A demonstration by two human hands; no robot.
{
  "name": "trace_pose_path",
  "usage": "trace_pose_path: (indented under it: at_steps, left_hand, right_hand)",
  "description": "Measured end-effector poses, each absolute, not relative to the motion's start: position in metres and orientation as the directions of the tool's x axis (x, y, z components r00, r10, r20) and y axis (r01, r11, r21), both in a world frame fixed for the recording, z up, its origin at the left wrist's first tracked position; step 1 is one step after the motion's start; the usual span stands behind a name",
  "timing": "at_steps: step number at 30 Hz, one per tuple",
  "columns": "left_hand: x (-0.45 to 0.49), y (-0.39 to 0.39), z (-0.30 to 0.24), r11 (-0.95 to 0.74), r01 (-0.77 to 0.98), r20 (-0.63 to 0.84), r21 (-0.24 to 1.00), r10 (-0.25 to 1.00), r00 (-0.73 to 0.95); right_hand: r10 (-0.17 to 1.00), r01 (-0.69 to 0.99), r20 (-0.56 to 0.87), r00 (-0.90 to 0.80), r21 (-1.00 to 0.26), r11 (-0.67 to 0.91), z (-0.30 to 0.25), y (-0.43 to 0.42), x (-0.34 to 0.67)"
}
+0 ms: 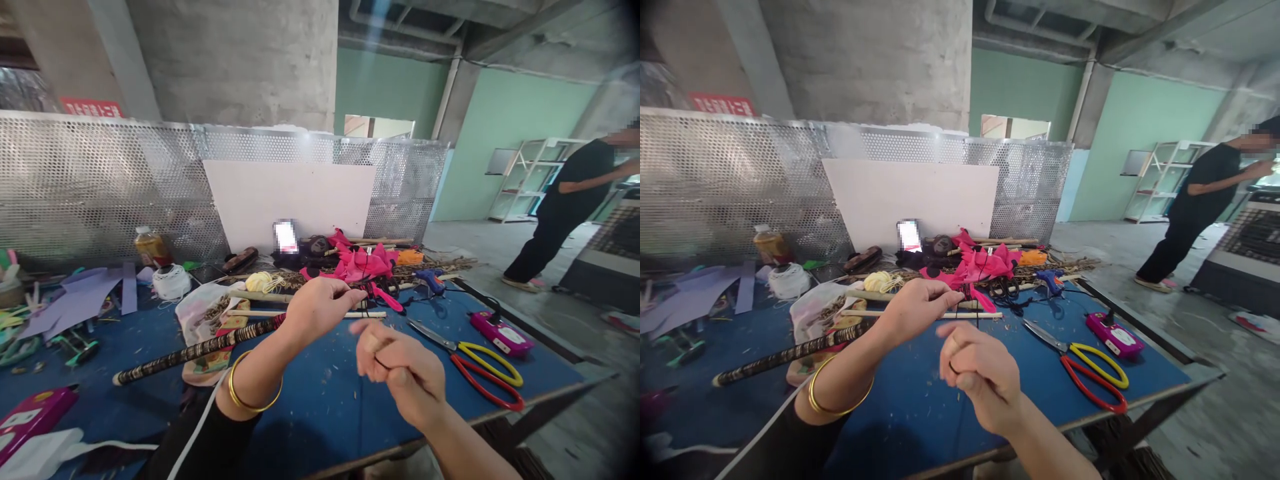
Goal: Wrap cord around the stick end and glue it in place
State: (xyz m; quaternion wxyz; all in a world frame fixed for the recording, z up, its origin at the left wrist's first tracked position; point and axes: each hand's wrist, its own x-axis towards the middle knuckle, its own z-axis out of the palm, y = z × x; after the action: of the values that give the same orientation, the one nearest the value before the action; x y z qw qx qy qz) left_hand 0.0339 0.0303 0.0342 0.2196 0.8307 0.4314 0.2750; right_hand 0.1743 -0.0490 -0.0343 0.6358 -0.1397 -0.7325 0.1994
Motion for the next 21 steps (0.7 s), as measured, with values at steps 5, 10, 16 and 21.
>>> trace_pose_path:
  at_steps: [5,10,16,21]
  left_hand:
    - [0.031,0.027,0.037,-0.487,0.526,0.231,0.697,0.847,0.478]
    - [0.032,0.026,0.035,-0.461,0.452,0.223,0.763,0.845,0.486]
    - [0.029,0.032,0.03,-0.438,0.321,0.184,0.84,0.786,0.59]
    - [0.019,0.038,0.037,-0.283,0.171,0.093,0.944,0.723,0.684]
  right_hand:
    - [0.559,-0.138,0.801,0.217,-0.541,0.829,-0.051,-0.034,0.159]
    - [0.627,-0.114,0.726,0.283,-0.624,0.773,-0.075,-0.031,0.163]
    - [0.655,-0.227,0.691,0.306,-0.616,0.755,-0.072,-0.025,0.157]
    - [0.713,-0.393,0.622,0.325,-0.597,0.7,-0.058,-0.03,0.152]
